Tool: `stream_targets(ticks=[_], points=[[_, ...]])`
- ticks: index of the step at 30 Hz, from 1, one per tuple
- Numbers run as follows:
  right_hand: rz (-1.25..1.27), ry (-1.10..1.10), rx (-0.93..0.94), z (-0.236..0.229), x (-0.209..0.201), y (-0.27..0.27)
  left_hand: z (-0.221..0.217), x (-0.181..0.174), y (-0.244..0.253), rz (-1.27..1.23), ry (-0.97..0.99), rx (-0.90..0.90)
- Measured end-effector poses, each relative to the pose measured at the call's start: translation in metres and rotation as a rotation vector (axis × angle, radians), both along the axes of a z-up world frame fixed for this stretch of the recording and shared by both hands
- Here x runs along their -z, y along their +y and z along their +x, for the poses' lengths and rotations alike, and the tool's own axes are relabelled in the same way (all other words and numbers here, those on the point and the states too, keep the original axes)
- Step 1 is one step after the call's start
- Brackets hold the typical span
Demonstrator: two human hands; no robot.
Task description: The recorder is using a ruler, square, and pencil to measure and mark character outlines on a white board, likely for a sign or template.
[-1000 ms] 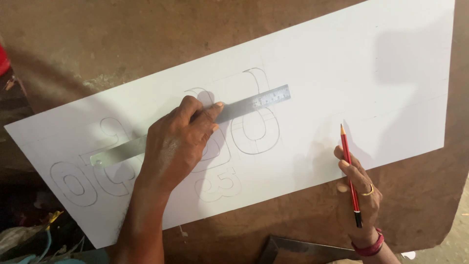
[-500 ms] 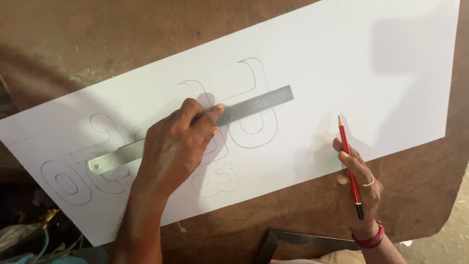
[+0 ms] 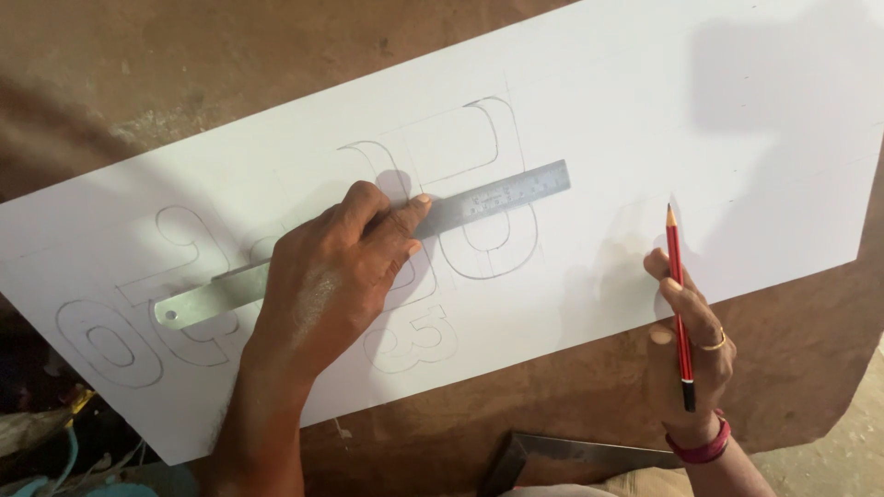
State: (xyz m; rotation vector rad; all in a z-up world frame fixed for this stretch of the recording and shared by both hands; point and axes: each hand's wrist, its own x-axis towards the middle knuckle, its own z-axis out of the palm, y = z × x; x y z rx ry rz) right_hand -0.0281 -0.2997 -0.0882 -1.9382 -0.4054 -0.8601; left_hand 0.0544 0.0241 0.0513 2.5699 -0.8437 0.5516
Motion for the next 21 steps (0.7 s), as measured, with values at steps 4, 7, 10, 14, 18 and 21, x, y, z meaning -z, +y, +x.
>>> stream_targets(ticks=[4, 7, 10, 14, 18, 21], points=[[0.04, -0.049, -0.025, 0.015, 0.005, 0.0, 0.0, 0.002, 0.001, -0.019, -0.005, 0.006], [0.107, -0.079, -0.086, 0.029, -0.007, 0.004, 0.001, 0.003, 0.001, -0.018, -0.017, 0.015], [0.089, -0.122, -0.071, 0.048, -0.02, 0.009, 0.001, 0.002, 0.002, -0.026, 0.02, 0.011], [0.146, -0.196, -0.145, 0.073, -0.031, 0.014, -0.003, 0.003, 0.002, -0.022, 0.065, -0.001], [0.139, -0.208, -0.118, 0.087, -0.026, 0.008, -0.015, 0.015, -0.002, 0.011, 0.024, 0.009], [0.136, -0.18, -0.122, 0.088, -0.017, 0.002, -0.026, 0.03, -0.005, 0.034, 0.026, 0.006]])
